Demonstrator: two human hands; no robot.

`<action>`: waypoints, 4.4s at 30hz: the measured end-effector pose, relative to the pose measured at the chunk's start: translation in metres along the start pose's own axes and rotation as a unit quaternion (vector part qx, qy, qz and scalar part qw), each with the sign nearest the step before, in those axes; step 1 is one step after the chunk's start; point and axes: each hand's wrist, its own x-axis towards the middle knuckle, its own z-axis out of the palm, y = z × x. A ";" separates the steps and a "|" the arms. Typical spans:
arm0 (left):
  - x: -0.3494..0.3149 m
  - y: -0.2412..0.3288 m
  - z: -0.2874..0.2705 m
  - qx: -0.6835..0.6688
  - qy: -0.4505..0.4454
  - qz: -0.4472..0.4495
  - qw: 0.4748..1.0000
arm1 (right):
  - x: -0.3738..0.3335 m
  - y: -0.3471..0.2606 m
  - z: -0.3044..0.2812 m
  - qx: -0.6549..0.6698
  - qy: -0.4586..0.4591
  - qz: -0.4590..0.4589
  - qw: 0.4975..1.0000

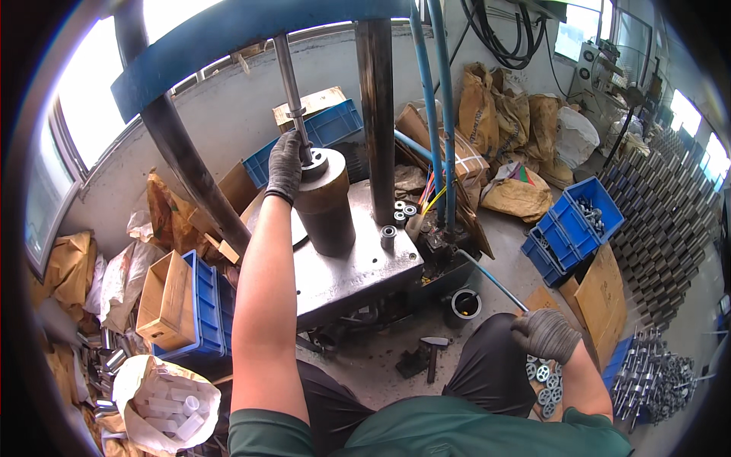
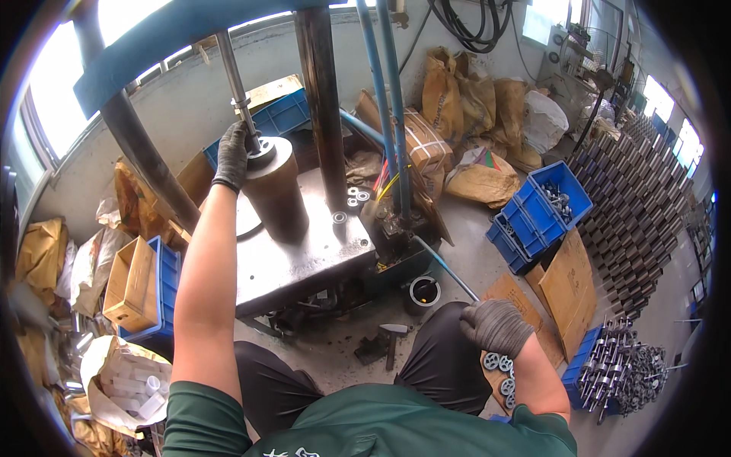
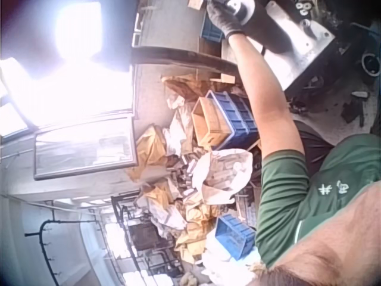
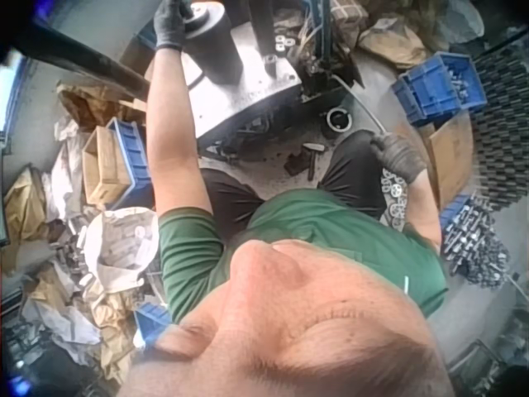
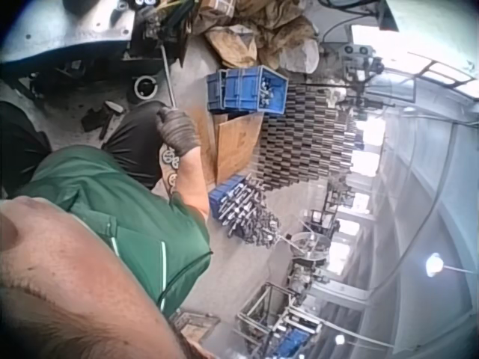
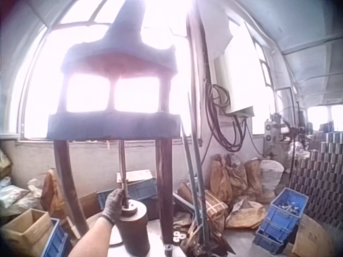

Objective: Assembling metal gear-like components onto a rod and using an industrial press to secure them.

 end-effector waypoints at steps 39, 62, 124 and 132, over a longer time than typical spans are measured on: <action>-0.003 0.002 -0.002 0.016 -0.028 0.007 0.999 | 0.011 0.010 -0.034 0.046 -0.080 -0.010 0.996; -0.005 0.008 -0.002 0.024 -0.044 -0.018 0.999 | 0.024 0.008 -0.045 0.070 0.103 -0.034 0.992; -0.204 -0.116 0.102 0.560 -0.202 0.266 0.758 | 0.172 0.022 -0.155 0.034 0.382 0.070 0.921; -0.201 -0.116 0.101 0.605 -0.192 0.189 0.749 | 0.110 0.012 -0.117 0.018 0.413 0.013 0.910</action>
